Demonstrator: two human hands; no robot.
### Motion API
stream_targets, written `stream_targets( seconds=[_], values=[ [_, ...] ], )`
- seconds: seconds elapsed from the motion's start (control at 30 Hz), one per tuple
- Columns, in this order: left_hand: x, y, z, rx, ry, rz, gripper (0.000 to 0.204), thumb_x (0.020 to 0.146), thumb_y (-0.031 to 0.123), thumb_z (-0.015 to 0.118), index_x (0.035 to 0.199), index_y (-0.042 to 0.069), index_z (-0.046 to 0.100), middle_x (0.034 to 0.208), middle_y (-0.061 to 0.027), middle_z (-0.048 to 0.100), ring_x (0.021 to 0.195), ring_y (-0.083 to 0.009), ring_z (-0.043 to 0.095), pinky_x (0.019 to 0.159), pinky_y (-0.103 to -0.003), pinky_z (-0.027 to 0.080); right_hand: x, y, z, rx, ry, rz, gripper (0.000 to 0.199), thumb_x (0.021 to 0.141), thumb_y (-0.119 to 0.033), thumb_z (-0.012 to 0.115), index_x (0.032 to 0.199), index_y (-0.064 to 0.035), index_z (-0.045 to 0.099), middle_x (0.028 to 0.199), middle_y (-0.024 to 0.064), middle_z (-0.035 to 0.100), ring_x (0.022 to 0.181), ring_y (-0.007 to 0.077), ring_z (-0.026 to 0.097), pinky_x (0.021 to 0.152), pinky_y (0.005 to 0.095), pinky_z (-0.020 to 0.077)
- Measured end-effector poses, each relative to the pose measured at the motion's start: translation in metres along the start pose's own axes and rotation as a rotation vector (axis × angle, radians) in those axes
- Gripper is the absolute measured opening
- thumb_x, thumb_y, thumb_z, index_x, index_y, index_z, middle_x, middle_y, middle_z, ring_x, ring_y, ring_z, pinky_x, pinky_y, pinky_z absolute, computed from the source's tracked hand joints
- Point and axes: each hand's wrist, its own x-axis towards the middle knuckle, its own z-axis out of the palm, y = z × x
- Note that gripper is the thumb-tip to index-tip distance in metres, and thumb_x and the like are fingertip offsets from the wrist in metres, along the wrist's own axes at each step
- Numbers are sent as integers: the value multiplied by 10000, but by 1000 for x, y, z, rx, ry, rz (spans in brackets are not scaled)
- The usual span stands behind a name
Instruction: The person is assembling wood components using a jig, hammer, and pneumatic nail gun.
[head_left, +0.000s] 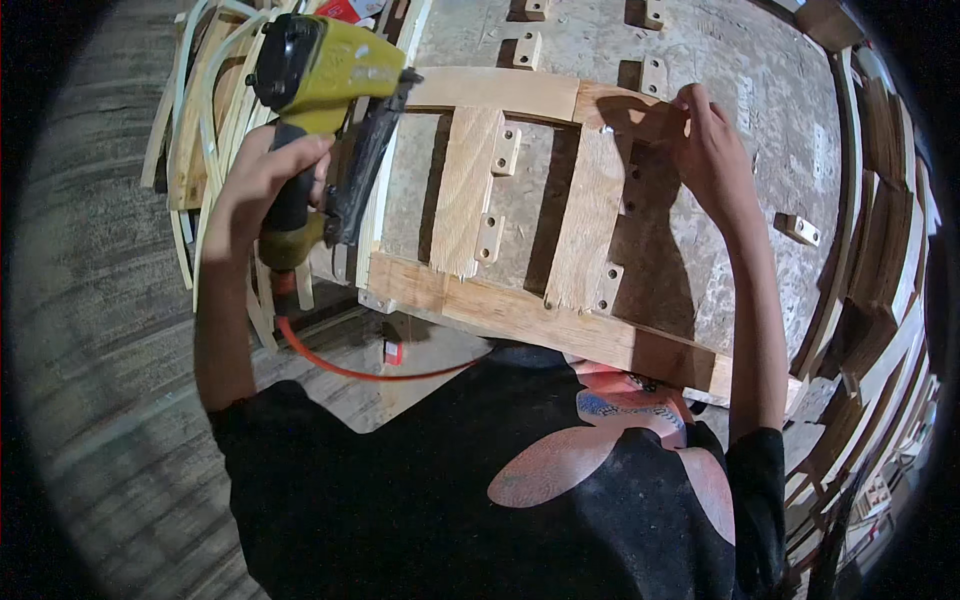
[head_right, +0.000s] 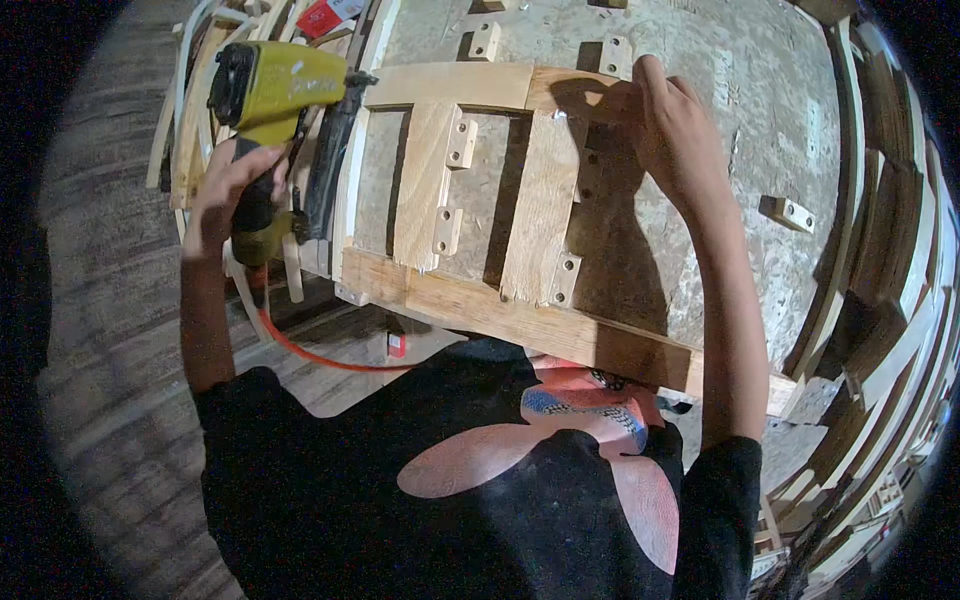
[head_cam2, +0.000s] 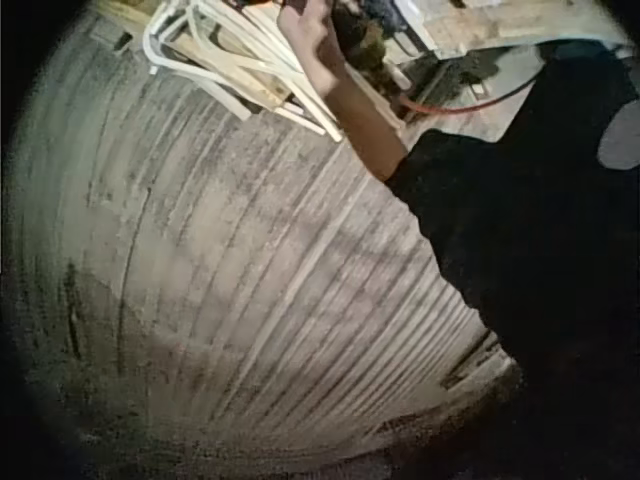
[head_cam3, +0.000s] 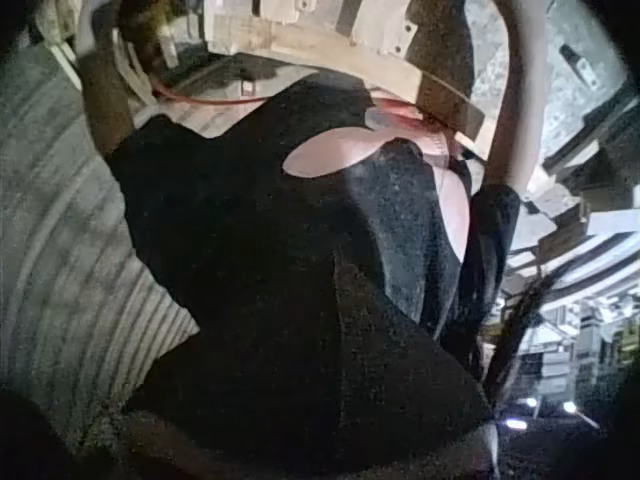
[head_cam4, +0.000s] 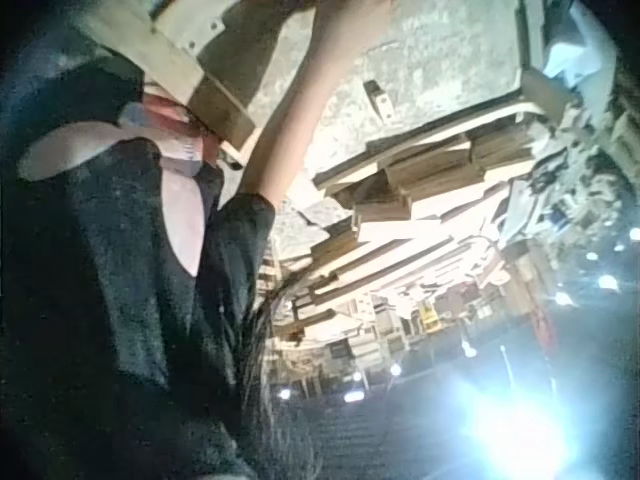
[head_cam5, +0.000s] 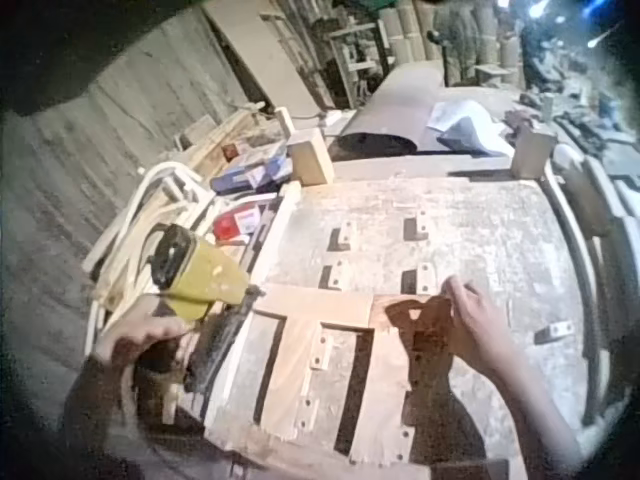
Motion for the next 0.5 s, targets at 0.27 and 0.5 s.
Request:
stream_targets(
  seconds=[0.27, 0.5],
  values=[
    [50, 43, 2, 813, -53, -32, 217, 714, 113, 718, 861, -20, 629, 701, -25, 608, 660, -89, 537, 638, -277, 462, -1, 15, 8, -62, 149, -163, 270, 832, -85, 583, 1047, -58, 423, 849, 189, 574, 868, 403, 578, 697, 470, 475],
    [95, 38, -5, 698, -232, 251, 299, 704, 138, 745, 922, -30, 628, 829, -29, 648, 769, -91, 534, 741, -262, 458, -5, 1, 2, -102, 116, -22, 383, 807, -33, 615, 1129, -101, 420, 1034, 167, 581, 971, 384, 571, 762, 440, 495]
  ],
)
